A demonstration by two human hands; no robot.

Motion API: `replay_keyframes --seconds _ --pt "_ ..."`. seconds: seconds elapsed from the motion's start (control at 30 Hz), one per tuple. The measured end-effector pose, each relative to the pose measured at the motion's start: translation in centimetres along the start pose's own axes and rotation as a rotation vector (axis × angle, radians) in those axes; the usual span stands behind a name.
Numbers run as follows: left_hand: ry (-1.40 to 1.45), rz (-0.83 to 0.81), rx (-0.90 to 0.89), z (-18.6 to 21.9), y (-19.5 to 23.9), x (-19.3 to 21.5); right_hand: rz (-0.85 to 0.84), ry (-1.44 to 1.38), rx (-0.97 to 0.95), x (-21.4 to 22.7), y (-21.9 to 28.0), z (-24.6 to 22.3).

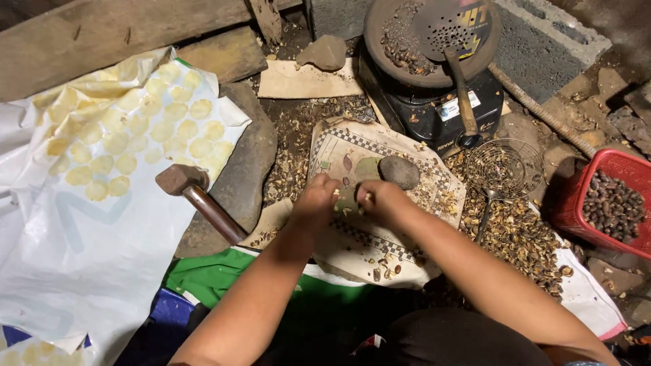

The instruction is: The person cracks nuts using a stone on a patterned tile, then uses a hammer to flatten the nut pieces on a white sheet. They also stir nuts in a pan on a portable gas stove and transfer them into a red basket.

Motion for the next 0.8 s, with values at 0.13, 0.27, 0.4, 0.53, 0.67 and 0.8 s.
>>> replay_keyframes --seconds 0.13,0.27,0.4,0.53,0.67,0.8 --pt "-0.181 0.046 0.082 -0.4 -0.6 -0.1 0.018 0.248 0.13 -0.4 -1.3 -1.7" --pt "-0.078 -0.151 0.068 -1.6 -1.3 -1.7 -0.174 -0.177 -0.269 -1.9 0.0 1.2" --pt "-0.002 -0.206 0.089 -3.6 -0.8 -4.3 -0.044 -0.011 0.113 -0.9 -2.1 -3.6" --pt "0.076 -0.152 0.121 -3.4 0.6 -3.0 -0.105 0.19 0.144 -3.5 -3.5 -4.3" --pt "1.113 -0.037 0.391 -1.5 5.0 0.5 -0.182 0.165 -0.017 -3.1 -2.9 -2.6" --pt "2.027 -0.072 0.467 -0.2 5.0 -3.0 -0.004 0.123 -0.061 0.5 -1.6 -2.2"
Point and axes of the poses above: each hand's wrist, its own y-axis away from the middle knuckle, its own x-axis out of the back of the hand, z = x × y, the point moved 9 cm from there along -y, towards the middle knuckle, and after that the axes turned 11 degrees about -z, right-handed, at the moved point
